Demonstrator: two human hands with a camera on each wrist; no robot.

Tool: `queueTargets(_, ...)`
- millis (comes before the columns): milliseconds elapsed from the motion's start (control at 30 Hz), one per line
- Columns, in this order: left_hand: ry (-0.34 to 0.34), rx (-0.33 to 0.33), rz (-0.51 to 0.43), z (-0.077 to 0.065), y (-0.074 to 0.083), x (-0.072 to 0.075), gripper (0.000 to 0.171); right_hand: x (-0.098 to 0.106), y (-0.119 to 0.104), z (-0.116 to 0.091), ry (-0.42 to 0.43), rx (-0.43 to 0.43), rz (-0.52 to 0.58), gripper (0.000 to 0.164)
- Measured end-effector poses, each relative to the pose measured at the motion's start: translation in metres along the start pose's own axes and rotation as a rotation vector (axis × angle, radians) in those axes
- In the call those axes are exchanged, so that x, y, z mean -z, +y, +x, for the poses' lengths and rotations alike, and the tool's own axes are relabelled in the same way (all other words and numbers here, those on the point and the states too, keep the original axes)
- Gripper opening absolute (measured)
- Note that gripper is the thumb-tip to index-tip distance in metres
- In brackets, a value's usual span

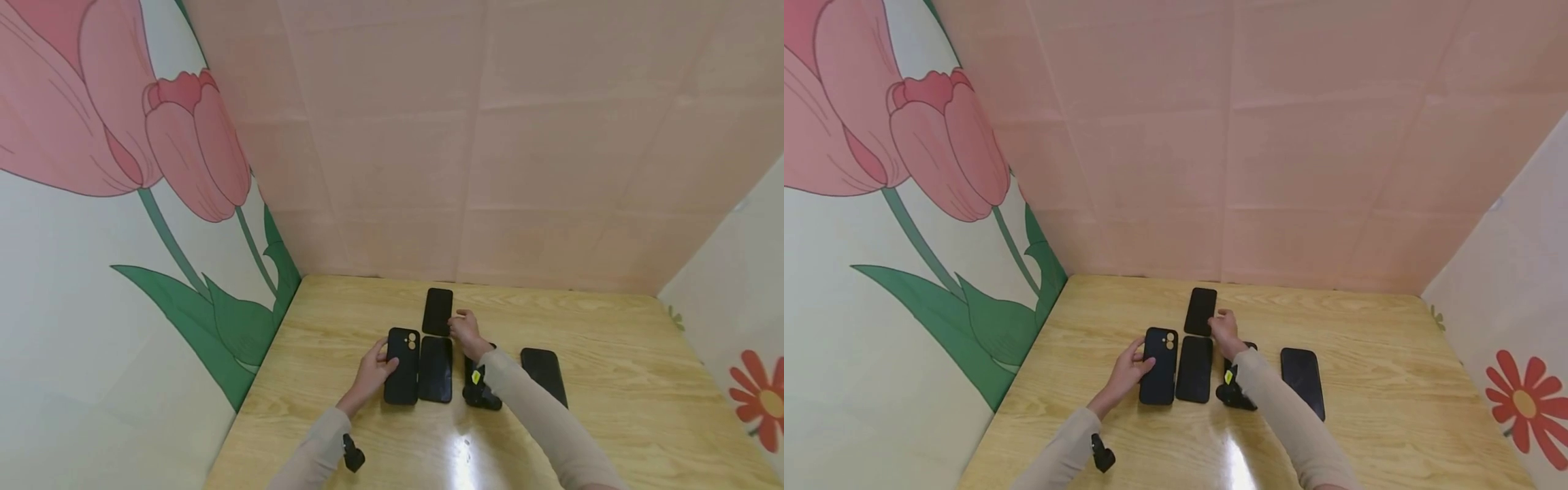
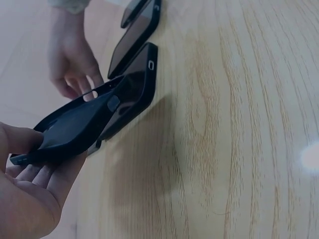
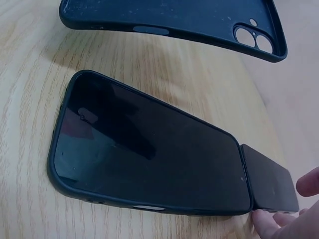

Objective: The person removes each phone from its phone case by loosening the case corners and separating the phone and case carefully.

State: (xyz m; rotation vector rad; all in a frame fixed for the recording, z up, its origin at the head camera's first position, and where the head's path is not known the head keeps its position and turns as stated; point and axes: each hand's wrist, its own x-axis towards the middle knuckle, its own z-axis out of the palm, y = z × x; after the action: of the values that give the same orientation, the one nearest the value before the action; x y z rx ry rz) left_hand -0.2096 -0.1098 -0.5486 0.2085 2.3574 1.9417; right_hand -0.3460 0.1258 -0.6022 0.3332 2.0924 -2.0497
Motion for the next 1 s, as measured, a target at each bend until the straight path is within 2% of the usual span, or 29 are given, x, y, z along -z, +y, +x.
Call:
queueTargets(233, -0.007, -0.025, -0.001, 0.002, -0.002, 0.000, 0.054, 0.003, 0.000, -0.003, 0.005, 0.041, 0.004, 0.057)
queueTargets(333, -0.003, -0.021, -0.007, 0.003, -0.003, -0.001, 0.053, 0.003, 0.000, -0.007, 0.015, 0.076, -0.020, 0.049)
queueTargets(433, 0.006, -0.008, -0.019, 0.011, -0.021, -0.003, 0.053, 0.003, -0.001, -0.011, 0.010, 0.096, -0.044, 0.036)
queueTargets(567, 0.013, 0.000, -0.011, 0.022, -0.043, -0.004, 0.050, 0.004, -0.002, -0.017, -0.035, 0.105, -0.058, 0.028)
queueTargets(767, 0.025, 0.016, 0.031, 0.029, -0.045, -0.004, 0.048, 0.007, -0.003, -0.037, -0.105, 0.120, -0.082, 0.022)
queueTargets(1000, 0.049, -0.043, 0.107, 0.035, -0.051, -0.006, 0.046, 0.014, 0.004, -0.059, -0.172, 0.123, -0.099, 0.025)
